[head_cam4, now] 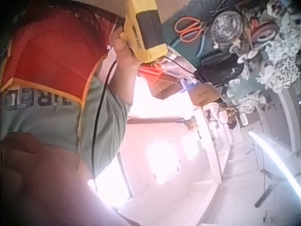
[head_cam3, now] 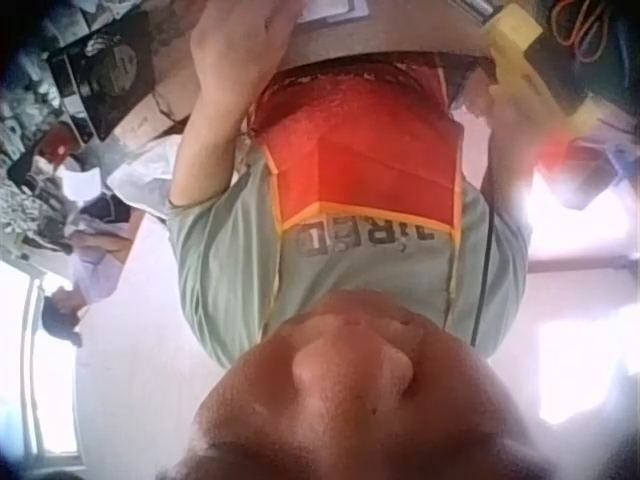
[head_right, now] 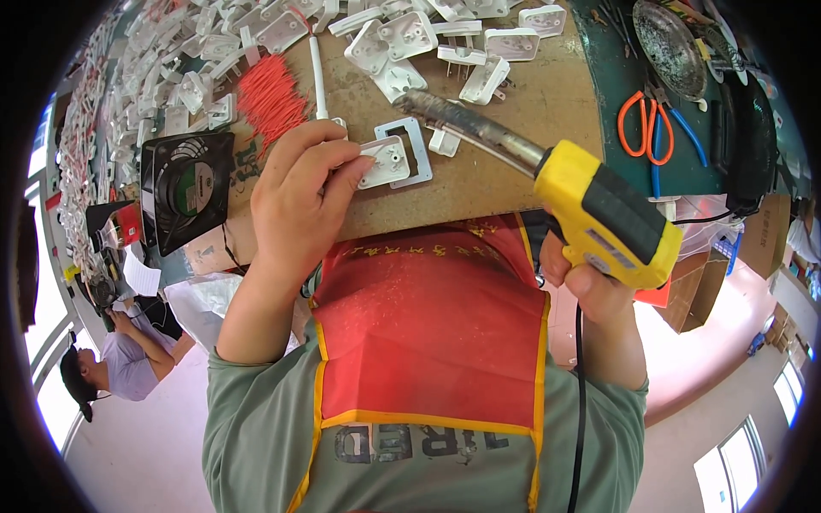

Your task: The person assembles electrical components by fitting wires and parts into plastic housings by hand and soldering them using a soldering iron.

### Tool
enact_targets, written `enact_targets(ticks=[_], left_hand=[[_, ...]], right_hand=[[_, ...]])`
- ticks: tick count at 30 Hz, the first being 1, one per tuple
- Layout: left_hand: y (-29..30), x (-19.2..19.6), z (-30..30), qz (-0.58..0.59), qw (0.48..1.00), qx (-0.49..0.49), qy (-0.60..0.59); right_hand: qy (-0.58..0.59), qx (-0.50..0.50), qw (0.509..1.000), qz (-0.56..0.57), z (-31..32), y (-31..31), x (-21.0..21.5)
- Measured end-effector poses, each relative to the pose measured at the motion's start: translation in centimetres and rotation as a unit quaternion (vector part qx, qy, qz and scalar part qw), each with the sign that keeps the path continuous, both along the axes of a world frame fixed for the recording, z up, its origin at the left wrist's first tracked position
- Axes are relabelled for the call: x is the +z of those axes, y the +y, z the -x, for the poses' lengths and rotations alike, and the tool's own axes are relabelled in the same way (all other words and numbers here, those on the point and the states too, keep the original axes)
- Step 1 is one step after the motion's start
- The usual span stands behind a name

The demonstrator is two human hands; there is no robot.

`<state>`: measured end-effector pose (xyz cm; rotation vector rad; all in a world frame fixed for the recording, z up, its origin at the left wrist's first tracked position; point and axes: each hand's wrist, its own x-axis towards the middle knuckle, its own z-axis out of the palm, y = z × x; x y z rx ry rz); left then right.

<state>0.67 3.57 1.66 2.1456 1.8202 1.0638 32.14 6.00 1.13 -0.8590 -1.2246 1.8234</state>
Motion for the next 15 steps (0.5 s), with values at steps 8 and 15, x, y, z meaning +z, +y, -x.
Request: enact_targets(ticks=[8,15], left_hand=[[-1.1,2.0,-0.4,0.091,0.993,0.049,-0.056],[-1.0,1.2,0.9,0.062,0.998,0.014,0.015]], right_hand=[[0.024,0.035,0.999,0.028,-1.2,-0.3,-0.3],[-0.039,-0.013,0.998,0.050,0.2,-0.8,0.8]])
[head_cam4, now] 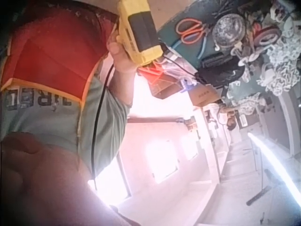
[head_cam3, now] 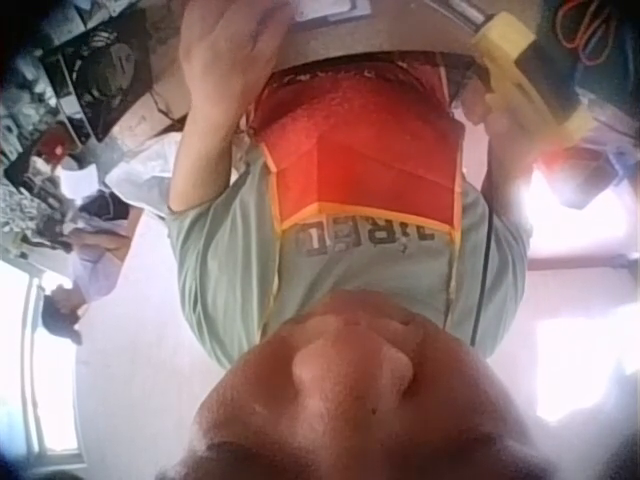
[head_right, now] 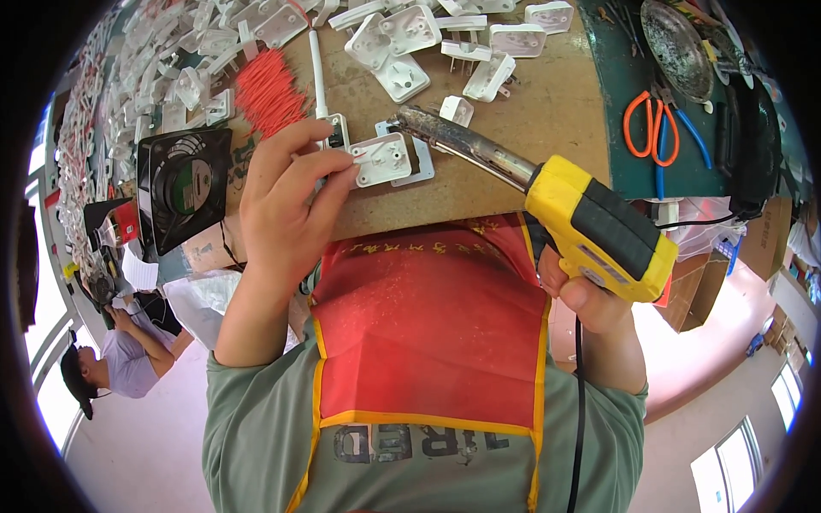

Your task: The person assembles electrical components by fitting wires and parts into plastic housings by hand and soldering them using a soldering iron.

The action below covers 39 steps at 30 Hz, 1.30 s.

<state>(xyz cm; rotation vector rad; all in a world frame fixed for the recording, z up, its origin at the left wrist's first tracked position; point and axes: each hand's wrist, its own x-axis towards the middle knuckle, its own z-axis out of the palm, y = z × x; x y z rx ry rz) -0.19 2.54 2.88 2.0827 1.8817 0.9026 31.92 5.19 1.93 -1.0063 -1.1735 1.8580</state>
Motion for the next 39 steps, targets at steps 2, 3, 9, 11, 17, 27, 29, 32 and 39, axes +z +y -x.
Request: enact_targets(ticks=[2,3,9,11,17,27,29,32,39], left_hand=[[0.4,-0.2,-0.1,0.007,1.000,-0.004,0.005],[0.7,-0.4,-0.2,-0.001,1.000,-0.008,0.010],[1.3,0.0,-0.5,0.017,1.000,-0.006,-0.002],[1.6,0.2,-0.3,0.018,1.000,0.007,-0.007],[2.1,0.4,0.1,0.051,0.999,0.005,-0.011],[2.2,-0.2,-0.5,0.021,0.998,-0.057,0.018],[2.2,-0.3,-0.5,0.012,0.998,-0.062,0.028],[2.2,-0.4,-0.6,-0.005,0.997,-0.064,0.039],[2.3,-0.6,-0.4,-0.011,0.997,-0.073,0.038]], right_hand=[[-0.007,0.011,1.000,-0.005,0.1,0.1,0.1],[-0.014,0.021,1.000,-0.011,0.1,0.2,0.2],[-0.026,0.015,0.999,-0.015,0.2,0.1,0.2],[-0.026,0.010,0.999,-0.019,0.2,0.2,0.2],[0.076,0.022,0.997,-0.005,-0.9,0.3,-0.9],[0.025,0.047,0.997,0.054,-0.3,0.9,1.0],[0.021,0.048,0.997,0.056,-0.2,0.9,1.2],[0.007,0.047,0.997,0.055,-0.1,1.0,1.6],[-0.025,0.046,0.997,0.048,-0.6,0.9,1.5]])
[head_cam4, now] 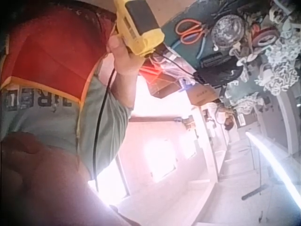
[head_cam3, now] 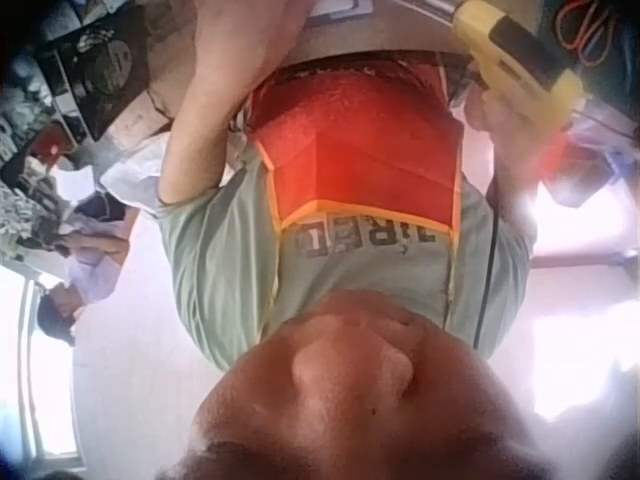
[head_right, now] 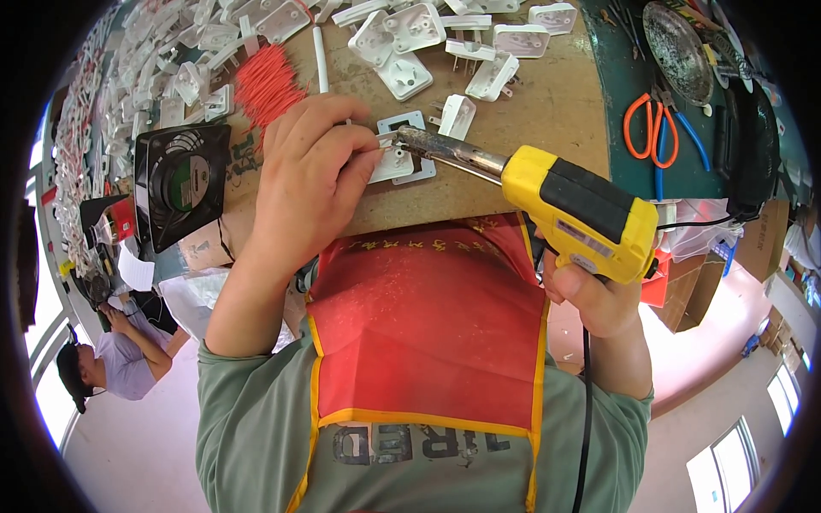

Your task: The person assembles electrical components by fitting wires and parts into plastic housings by hand and soldering them using a soldering iron.

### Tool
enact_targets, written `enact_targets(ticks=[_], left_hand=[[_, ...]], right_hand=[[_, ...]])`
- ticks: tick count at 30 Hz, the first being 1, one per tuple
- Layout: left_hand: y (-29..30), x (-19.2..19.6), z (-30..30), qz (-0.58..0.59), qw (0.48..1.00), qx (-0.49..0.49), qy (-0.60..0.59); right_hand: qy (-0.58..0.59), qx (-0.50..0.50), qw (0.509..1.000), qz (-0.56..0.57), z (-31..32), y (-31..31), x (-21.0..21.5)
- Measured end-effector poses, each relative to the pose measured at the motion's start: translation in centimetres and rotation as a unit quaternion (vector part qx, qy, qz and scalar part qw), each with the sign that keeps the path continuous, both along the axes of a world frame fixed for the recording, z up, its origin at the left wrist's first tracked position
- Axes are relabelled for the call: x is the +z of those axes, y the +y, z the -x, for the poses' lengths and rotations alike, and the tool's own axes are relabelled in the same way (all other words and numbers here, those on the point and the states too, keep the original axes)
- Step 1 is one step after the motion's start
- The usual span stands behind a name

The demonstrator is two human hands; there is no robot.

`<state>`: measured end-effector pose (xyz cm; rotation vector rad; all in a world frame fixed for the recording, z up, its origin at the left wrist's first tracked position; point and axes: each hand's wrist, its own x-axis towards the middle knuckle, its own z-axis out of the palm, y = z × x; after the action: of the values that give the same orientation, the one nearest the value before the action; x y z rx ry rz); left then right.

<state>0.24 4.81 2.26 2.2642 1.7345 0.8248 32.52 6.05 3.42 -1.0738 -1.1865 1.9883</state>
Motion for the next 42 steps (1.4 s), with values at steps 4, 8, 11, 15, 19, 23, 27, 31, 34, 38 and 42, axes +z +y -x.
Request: enact_targets(ticks=[4,8,11,15,19,23,27,31,34,38,42], left_hand=[[0.0,0.0,-0.1,-0.005,1.000,-0.003,0.000],[0.0,0.2,-0.1,0.008,1.000,0.002,-0.001],[0.1,0.2,-0.1,0.006,1.000,0.002,0.001],[0.0,0.2,0.0,0.006,1.000,0.004,0.001],[0.0,0.2,-0.1,0.006,1.000,0.004,0.006],[0.1,0.2,-0.1,0.011,1.000,0.002,0.006],[0.1,0.2,-0.1,0.009,1.000,0.003,0.007],[0.2,0.3,-0.1,0.008,1.000,0.002,0.007],[0.2,0.2,-0.1,0.009,1.000,-0.001,0.005],[0.2,0.2,-0.1,0.008,1.000,0.000,0.005],[0.2,0.2,-0.1,0.012,1.000,0.001,0.008]], right_hand=[[-0.012,-0.001,1.000,-0.005,0.1,0.0,0.1],[-0.023,-0.003,1.000,0.001,-0.1,-0.1,0.2],[-0.027,-0.002,1.000,0.000,0.0,0.0,0.4],[0.002,-0.006,1.000,0.000,-0.3,0.0,0.2],[-0.014,-0.011,1.000,0.004,0.4,0.0,0.7],[-0.076,-0.016,0.996,-0.044,1.7,0.1,1.4],[-0.077,-0.014,0.996,-0.042,1.7,0.2,1.6],[-0.039,0.001,0.999,0.001,0.1,0.2,0.6],[-0.033,0.001,0.999,-0.006,0.3,0.3,0.6],[-0.043,0.010,0.999,0.002,-0.2,0.2,0.5],[-0.033,0.019,0.999,-0.008,0.0,0.3,0.5]])
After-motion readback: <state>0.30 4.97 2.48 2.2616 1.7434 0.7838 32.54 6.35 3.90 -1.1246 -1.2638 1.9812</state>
